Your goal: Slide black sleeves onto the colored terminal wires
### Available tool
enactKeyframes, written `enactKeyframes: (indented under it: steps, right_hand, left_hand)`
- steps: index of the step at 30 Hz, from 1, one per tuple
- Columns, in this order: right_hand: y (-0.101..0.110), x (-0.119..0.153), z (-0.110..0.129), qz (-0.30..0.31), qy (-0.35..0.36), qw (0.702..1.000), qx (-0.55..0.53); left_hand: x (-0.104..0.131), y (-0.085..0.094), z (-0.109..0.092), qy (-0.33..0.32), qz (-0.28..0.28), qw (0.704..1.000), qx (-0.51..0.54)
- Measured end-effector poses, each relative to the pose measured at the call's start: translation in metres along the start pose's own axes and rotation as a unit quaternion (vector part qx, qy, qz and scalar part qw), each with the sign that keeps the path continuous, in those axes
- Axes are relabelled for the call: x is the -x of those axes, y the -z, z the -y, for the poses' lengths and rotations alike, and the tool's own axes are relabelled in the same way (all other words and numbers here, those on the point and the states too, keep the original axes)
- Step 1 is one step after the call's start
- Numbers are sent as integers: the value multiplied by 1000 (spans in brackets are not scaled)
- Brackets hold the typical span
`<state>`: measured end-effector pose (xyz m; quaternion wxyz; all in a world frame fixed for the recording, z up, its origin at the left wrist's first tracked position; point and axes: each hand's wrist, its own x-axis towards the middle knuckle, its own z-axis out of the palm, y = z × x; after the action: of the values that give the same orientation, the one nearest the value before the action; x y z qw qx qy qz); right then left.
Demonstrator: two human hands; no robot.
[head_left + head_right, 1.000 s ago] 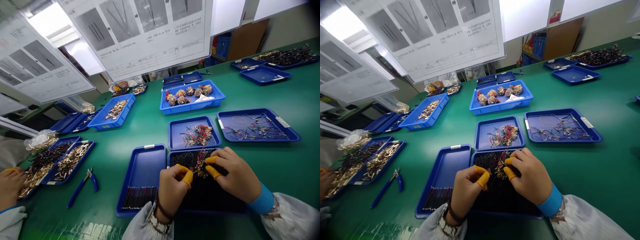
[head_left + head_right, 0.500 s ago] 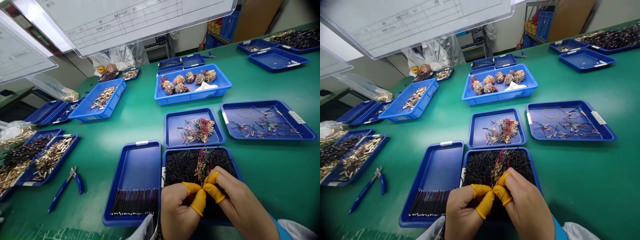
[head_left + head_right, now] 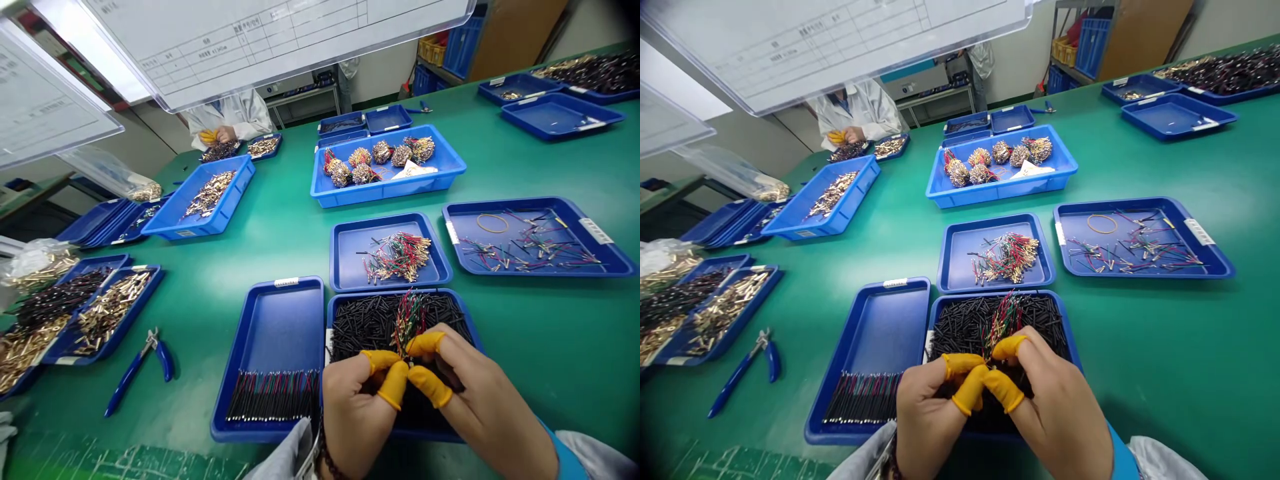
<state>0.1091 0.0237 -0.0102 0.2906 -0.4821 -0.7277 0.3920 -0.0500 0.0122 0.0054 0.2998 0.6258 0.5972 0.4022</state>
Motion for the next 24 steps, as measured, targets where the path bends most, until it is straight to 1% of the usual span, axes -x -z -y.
enactKeyframes:
  steps: [2,5,8,11,13,15,17,19,22,24]
  right_hand:
    - [-3,0,2,19,-4,999,-32]
    - [-5,1,2,3,26,999,-44]
    - [-6,2,1,-8,62,998,-11]
    - [-5,3,-2,-11,94,995,33]
    - [-4,4,-5,-32,118,990,68]
    - [0,4,-7,-74,133,983,100]
    - [5,3,-9,-120,133,976,120]
    - [11,2,-10,-137,120,974,134]
    - [16,-1,-8,-118,87,978,150]
    - [16,-2,-4,-98,57,987,116]
  left_hand:
    - [0,0,0,-3,-3,1000,11]
    - [-1,2,-1,-4,11,1000,21]
    - [-2,3,-1,6,57,998,19]
    - [-1,3,2,13,109,994,-13]
    - [0,2,4,9,116,992,-44]
    - [1,1,5,3,103,992,-70]
    - [1,1,6,1,88,993,-83]
    - [1,1,6,8,84,993,-81]
    - [1,1,5,19,88,994,-68]
    - [1,0,4,14,89,994,-62]
